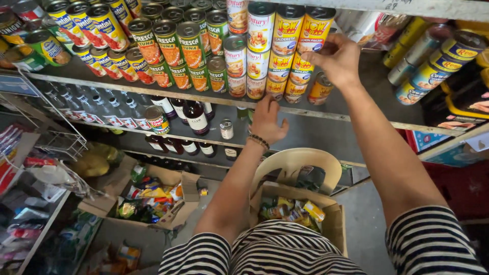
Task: Organizing various canned food items by moving them between a cardboard box and the store shelves.
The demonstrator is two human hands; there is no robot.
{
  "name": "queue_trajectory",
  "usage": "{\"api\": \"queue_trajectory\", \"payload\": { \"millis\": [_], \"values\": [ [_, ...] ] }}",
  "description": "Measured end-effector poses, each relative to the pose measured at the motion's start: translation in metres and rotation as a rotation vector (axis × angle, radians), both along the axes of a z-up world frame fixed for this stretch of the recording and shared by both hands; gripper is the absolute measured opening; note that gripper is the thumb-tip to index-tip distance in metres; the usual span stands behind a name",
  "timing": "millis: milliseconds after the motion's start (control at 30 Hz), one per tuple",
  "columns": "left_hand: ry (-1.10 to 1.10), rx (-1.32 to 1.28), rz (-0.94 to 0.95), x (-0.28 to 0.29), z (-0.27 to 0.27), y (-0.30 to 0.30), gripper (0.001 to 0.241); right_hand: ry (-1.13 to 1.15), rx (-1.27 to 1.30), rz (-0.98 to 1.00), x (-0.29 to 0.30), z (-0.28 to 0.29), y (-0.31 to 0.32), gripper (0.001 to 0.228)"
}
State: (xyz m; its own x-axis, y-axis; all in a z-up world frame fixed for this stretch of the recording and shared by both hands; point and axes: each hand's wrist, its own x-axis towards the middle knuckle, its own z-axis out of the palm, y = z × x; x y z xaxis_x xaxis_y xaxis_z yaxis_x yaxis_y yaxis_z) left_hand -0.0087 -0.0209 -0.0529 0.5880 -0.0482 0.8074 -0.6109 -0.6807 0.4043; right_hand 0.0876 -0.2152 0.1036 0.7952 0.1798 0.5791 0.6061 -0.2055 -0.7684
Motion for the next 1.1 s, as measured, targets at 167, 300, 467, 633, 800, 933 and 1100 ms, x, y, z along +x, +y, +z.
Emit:
{"api": "queue_trajectory", "payload": {
  "millis": [167, 300, 467, 633, 800, 933, 1100],
  "values": [
    [0.074, 0.008, 0.013, -0.001, 0.004, -0.003, 0.043, 0.081, -0.149, -0.097, 0.01, -0.02, -0.013, 0.043],
    [0.088, 0.019, 0.006, 0.001, 0.006, -0.001, 0.044, 0.094, -0.166, -0.052, 0.004, -0.023, -0.015, 0.049],
    [0.072, 0.049, 0.034, -0.002, 0.002, -0.004, 0.046, 0.098, -0.292, -0.132, 0.007, -0.042, -0.039, 0.057],
    [0.065, 0.023, 0.046, -0.003, 0.006, -0.007, 0.048, 0.052, -0.438, -0.298, 0.004, -0.061, -0.069, 0.07],
    [0.111, 0.008, 0.034, -0.001, 0.013, -0.012, 0.045, 0.183, -0.216, -0.127, 0.019, -0.114, -0.085, 0.09],
    [0.098, -0.077, 0.083, 0.001, 0.009, -0.02, 0.046, 0.217, -0.008, 0.043, 0.007, -0.136, -0.073, 0.09],
    [0.035, -0.093, 0.094, -0.009, 0.01, -0.059, 0.047, 0.178, -0.153, -0.122, 0.0, -0.138, -0.063, 0.07]
  ]
}}
